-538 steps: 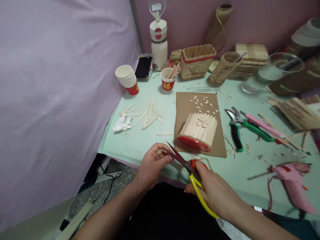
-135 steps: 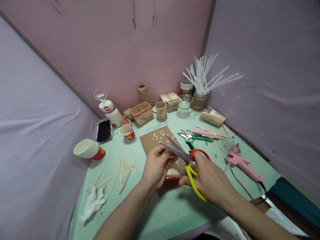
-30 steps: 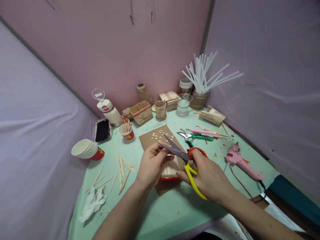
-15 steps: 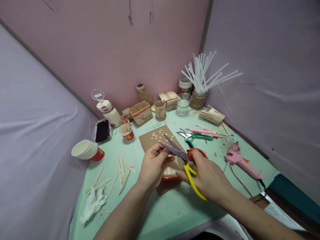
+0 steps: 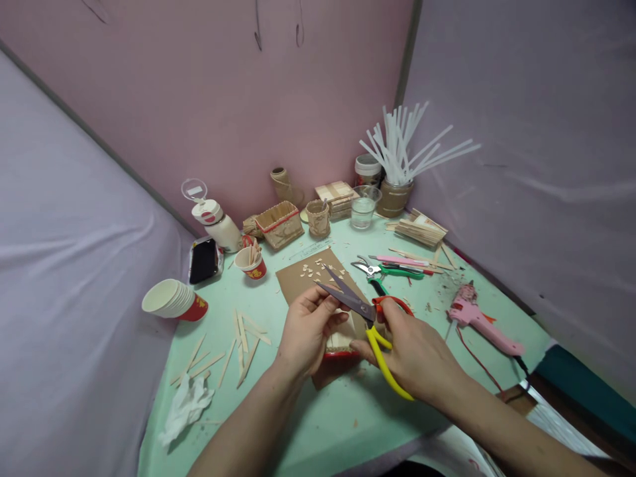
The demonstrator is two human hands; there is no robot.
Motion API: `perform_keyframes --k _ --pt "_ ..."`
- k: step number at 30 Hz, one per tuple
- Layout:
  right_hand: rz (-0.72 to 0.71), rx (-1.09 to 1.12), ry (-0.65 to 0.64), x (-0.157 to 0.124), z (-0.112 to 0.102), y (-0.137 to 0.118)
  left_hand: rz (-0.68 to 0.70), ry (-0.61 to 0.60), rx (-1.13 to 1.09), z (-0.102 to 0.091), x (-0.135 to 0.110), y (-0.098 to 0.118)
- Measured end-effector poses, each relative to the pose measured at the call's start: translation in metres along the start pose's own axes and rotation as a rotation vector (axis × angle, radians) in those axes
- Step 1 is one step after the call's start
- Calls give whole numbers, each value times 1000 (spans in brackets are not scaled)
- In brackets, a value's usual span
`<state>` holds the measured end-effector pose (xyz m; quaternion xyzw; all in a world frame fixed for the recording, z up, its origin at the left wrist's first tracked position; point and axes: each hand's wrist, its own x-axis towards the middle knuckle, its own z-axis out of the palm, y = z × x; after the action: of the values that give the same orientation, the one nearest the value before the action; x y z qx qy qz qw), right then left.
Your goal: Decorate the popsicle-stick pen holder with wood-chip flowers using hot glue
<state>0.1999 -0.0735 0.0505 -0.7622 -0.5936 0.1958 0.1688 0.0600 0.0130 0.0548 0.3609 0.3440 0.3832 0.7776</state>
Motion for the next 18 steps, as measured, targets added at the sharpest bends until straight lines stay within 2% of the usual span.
perform_keyframes --k 9,13,18 --pt "2 -34 -30 -1 -2 3 -2 -21 3 0 0 0" --pt "-36 -17 -10 -1 -4 8 59 -34 96 -2 0 3" --pt "-55 -22 10 -2 -5 13 70 -44 205 -4 1 6"
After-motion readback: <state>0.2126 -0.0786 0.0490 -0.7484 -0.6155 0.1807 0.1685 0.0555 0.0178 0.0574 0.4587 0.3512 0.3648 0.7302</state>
